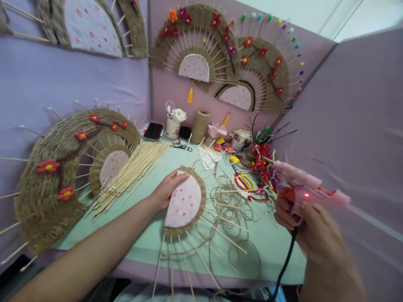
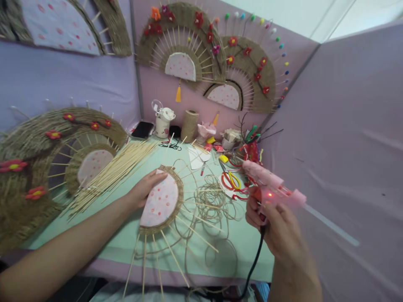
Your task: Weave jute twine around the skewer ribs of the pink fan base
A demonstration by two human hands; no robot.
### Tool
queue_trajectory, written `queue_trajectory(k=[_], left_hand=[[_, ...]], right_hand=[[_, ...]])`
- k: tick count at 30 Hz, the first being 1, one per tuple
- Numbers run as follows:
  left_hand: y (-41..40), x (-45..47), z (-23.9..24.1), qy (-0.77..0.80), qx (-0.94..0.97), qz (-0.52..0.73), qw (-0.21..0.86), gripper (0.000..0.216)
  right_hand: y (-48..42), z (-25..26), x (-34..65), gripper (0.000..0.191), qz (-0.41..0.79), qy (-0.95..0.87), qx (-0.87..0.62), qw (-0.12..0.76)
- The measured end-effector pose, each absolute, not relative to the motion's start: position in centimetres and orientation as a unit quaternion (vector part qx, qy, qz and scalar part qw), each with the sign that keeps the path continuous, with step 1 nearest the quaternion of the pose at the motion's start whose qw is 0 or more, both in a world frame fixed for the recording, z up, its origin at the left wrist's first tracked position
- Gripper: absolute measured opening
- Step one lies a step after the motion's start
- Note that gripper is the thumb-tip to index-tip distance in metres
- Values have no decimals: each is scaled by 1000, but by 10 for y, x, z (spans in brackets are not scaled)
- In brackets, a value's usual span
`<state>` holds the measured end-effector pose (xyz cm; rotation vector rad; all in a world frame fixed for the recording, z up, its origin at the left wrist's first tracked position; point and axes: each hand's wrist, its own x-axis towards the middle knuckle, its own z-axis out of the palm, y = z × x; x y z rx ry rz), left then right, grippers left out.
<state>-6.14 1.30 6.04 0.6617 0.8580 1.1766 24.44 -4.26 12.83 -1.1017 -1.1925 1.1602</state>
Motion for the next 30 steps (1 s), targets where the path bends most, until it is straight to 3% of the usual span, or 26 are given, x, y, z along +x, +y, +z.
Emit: queue_trajectory(k=[3,5,16,22,30], left_hand=[[11,-62,61,363,333,525,695,51],[11,-63,61,359,335,524,696,57],[19,-67,50,285,287,505,762,60],[20,-67,50,274,286,488,777,62],[21,-66,48,291,290,483,773,48]], right_hand=[[-37,143,226,32,513,-536,-441,505],[-30,149,217,34,531,-557,-443,459],[4,163,195,37,542,-644,-460,283],[11,163,189,38,529,-655,-476,254],[17,158,183,41,519,-659,-495,228]])
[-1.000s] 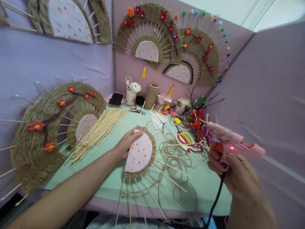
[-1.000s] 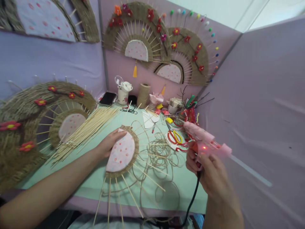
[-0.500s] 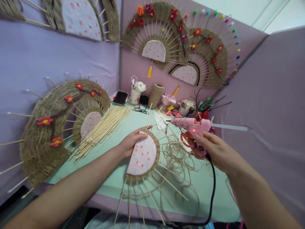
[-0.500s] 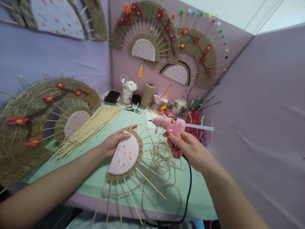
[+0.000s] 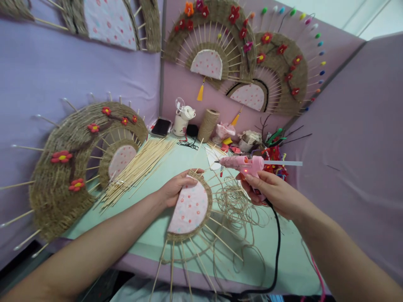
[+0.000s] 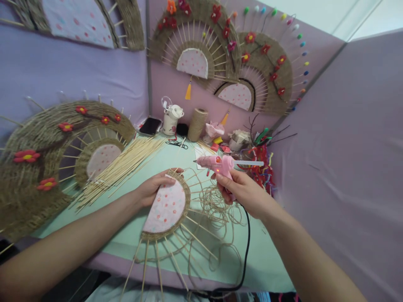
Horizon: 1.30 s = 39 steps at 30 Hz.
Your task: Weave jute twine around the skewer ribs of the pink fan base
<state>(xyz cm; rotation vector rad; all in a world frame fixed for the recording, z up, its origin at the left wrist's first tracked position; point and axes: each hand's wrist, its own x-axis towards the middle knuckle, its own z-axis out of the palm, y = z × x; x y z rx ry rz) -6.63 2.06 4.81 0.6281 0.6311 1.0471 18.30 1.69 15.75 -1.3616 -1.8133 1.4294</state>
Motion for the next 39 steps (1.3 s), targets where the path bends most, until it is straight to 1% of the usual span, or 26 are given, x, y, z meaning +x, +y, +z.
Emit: queue_trajectory(k=[3,6,11,16,24,30,39], left_hand=[[22,-65,46,291,285,482,776,39],[22,-65,45,285,284,482,778,36],[20,-65,46,286,284,481,779,38],[21,-66,45,289,295,480,774,38],[21,-65,44,295,299,477,772,40],[19,-65,47,301,299,477,769,41],[19,-66,46,293,305,476,771,40]], right_hand=[[19,156,180,44,512,-662,-504,216],[21,153,179,45,514,-666,-499,208],[21,148,178,46,512,-680,-492,184],[18,143,179,45,498,-670,-508,212],[15,140,176,49,484,-672,-514,225],[10,143,173,46,422,-722,-516,185],[9,143,174,47,417,-724,-521,174]])
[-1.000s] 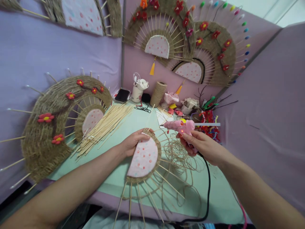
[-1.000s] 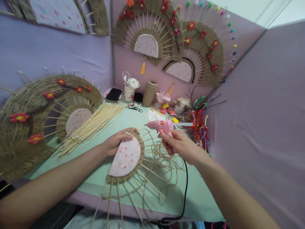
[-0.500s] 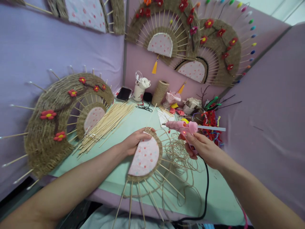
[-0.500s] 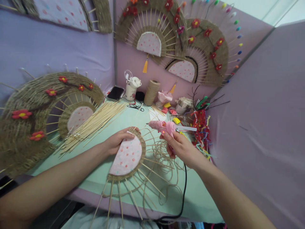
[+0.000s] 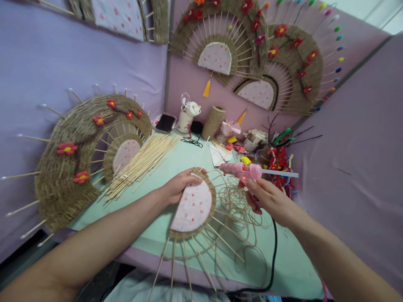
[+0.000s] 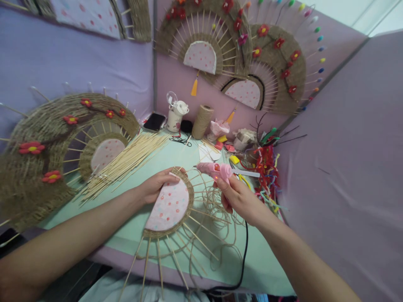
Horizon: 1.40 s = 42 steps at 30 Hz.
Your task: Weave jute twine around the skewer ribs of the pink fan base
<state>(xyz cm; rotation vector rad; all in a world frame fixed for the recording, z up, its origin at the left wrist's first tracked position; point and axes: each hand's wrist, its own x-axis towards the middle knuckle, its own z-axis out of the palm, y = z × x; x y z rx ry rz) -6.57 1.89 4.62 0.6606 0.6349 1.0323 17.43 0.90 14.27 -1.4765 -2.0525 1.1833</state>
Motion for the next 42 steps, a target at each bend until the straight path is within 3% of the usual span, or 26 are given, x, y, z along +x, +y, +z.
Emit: queue_trajectory(k=[24,29,34,42], left_hand=[[19,-65,47,304,304,477,767,40],[21,-66,46,299,301,480,768,39],[22,-68,47,302,288,488,767,39],[24,-71,53,306,279,504,758,42]], right_hand=[[13,136,176,50,406,-718,-537,176],[9,140,186,50,406,-708,-532,225],[-2,143,226,56,283,-707,-569,310],[-16,59,330,39,71,-738,-646,183]])
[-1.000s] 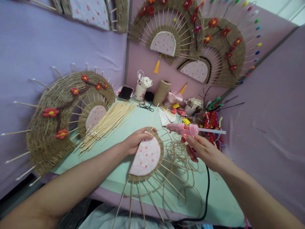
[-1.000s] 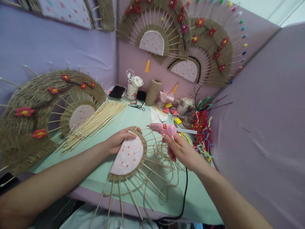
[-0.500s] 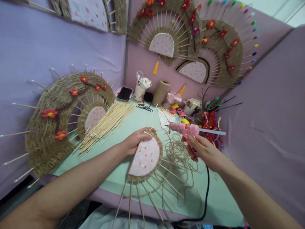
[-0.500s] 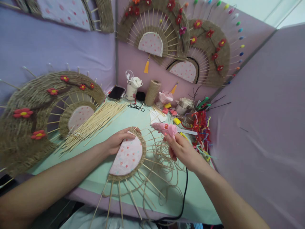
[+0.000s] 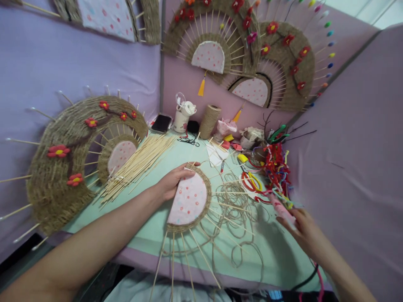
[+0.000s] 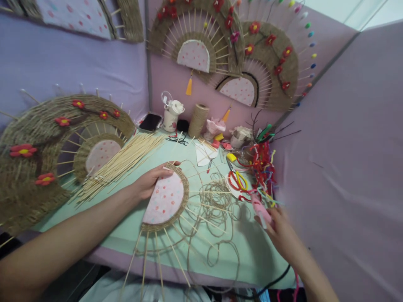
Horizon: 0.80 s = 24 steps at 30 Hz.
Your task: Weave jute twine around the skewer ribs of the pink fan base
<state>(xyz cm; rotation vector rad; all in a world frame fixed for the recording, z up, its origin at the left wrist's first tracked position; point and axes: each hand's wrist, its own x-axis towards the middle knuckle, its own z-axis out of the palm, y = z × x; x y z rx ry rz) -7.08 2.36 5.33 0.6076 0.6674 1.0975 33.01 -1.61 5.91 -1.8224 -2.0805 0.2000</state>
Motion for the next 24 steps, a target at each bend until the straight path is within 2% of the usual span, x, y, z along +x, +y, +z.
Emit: queue_trajectory(k=[4,7,10,13,18,22,24], left_hand=[[27,-72,53,297,260,514,762,29],[30,-74,53,299,249,509,768,12],[31,-76,52,311,237,501,772,8],[31,-76,51,298,255,492,777,6],[33,-71,46,267,275,483,787,9],[49,-69,43,279,254,503,778,4],[60,-69,45,294,249,510,769,3]], right_hand=[[-28,6,354,35,6,-713,-687,140],[-32,-12,361,37,1,-735,-668,118],[-31,1,356,42,-20,-757,-643,115],[-29,39,323,44,-6,-769,-613,179],[-3,80,212,29,260,-760,-511,306],[50,61,134,25,483,-658,-422,395],[74,49,111,26,534,-593,-411,441]])
